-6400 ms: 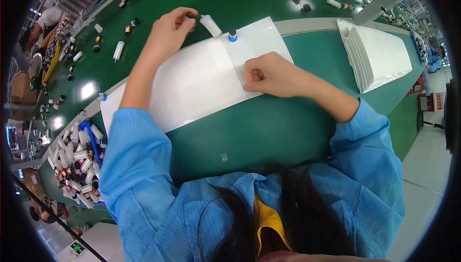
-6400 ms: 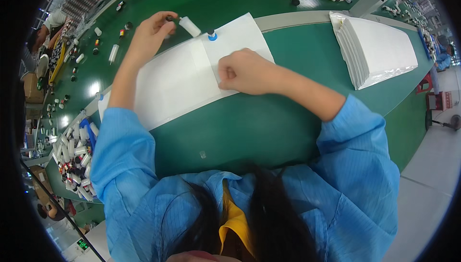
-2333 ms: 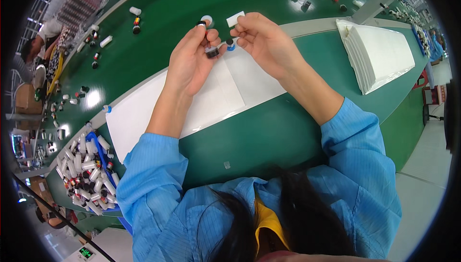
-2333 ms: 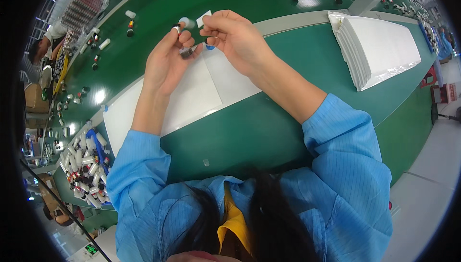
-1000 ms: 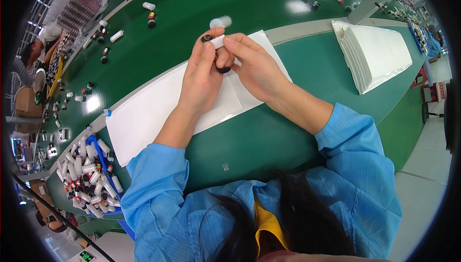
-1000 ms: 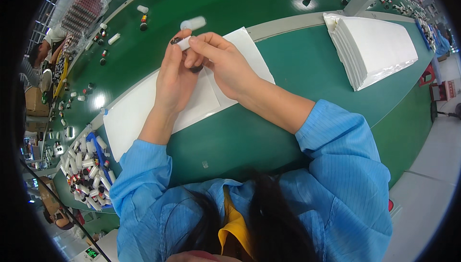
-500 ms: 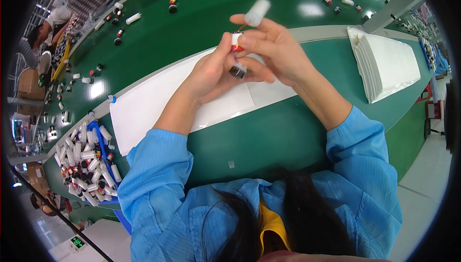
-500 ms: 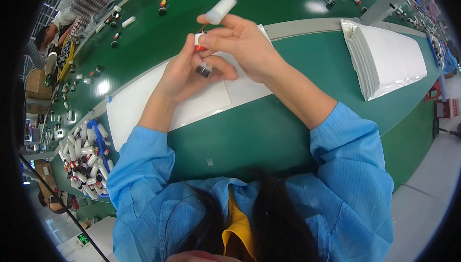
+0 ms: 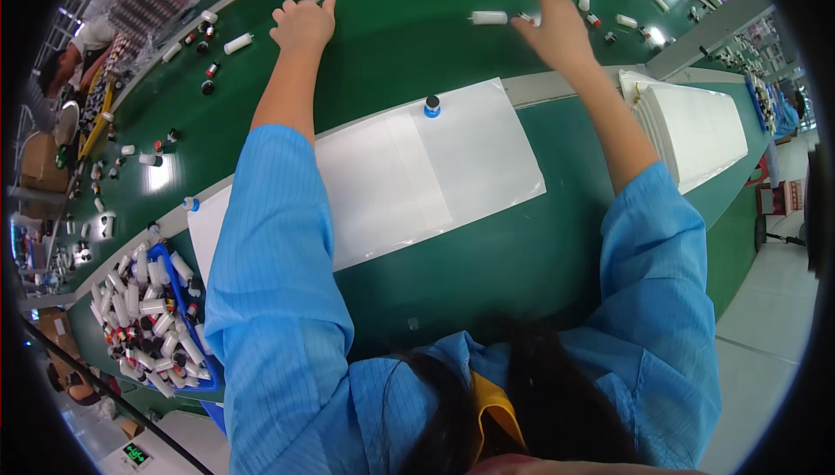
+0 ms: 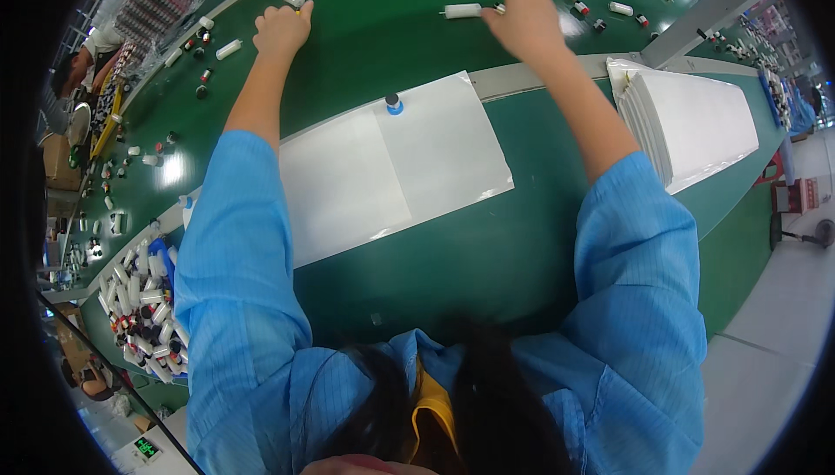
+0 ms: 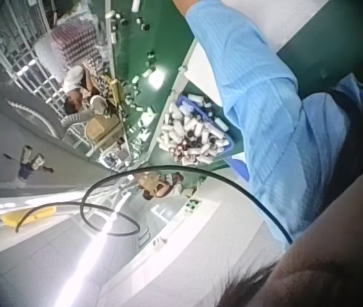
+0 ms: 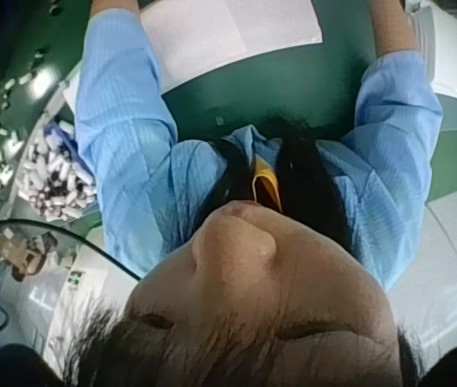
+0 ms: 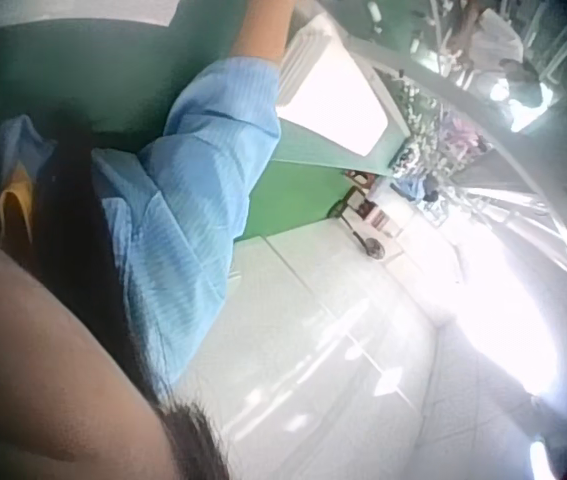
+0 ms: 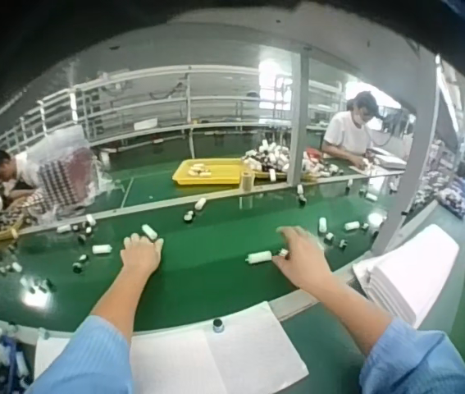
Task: The person assembles small cylindrical parts by hand, fitting plastic sleeves and metal rings together on a production line.
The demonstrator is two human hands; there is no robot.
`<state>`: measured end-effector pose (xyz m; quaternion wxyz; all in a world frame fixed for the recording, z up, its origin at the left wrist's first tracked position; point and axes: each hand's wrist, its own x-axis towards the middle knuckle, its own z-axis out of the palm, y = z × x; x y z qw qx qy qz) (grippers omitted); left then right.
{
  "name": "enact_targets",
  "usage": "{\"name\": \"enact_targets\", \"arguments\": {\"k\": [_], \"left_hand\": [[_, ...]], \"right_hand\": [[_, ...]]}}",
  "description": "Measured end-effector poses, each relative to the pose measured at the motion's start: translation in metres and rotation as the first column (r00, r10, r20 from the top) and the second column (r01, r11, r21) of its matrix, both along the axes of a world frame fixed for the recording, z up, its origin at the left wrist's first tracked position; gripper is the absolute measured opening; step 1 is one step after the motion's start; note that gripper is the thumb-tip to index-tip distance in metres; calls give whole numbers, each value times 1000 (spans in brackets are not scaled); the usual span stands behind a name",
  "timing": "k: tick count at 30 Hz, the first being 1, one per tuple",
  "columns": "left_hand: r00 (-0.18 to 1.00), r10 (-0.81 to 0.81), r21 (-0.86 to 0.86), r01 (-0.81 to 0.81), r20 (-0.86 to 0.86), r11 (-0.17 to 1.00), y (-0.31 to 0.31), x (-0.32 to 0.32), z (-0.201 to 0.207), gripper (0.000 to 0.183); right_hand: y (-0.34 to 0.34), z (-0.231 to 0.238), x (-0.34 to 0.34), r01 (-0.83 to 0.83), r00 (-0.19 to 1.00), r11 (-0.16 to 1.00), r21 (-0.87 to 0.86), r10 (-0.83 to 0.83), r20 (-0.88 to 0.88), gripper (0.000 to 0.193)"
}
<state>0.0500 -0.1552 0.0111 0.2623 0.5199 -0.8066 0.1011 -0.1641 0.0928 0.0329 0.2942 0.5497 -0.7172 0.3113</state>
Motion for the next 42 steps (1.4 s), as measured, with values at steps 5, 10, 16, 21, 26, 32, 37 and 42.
{"name": "enact_targets", "arguments": {"k": [5, 10, 16, 21, 26, 32, 37, 42], "left_hand": [[940, -300, 8, 302, 161, 953, -1, 22, 0, 25], [780, -491, -66, 555, 387, 829, 15, 66, 7, 20], [782, -569, -82, 604, 254, 793, 60, 83, -9, 20], [871, -375, 214, 320, 317, 923, 66, 50, 11, 22], [871, -303, 312, 186, 387, 932, 77, 44, 30, 22], [620, -130, 528, 745, -774, 409, 110, 71, 26, 23], [175, 375, 174, 984, -910, -37, 137, 82, 14, 23], [243, 337, 248, 968, -910, -29, 151, 84, 12, 24]], "right_hand": [[14, -2, 127, -631, 733, 751, 193, 496, 465, 13], [2, -30, 162, -521, 828, 820, 237, 553, -91, 13], [-12, -20, 151, -470, 800, 729, 498, 590, -111, 6], [-53, 19, 150, -380, 911, 290, 878, 280, 302, 14], [-53, 24, 155, -276, 944, 170, 946, 232, 234, 13], [10, -22, 134, -493, 852, 786, 373, 522, 26, 5], [20, -13, 125, -392, 825, 910, -135, 412, 385, 8], [22, 0, 135, -495, -534, 558, -666, 409, 740, 12]]}}
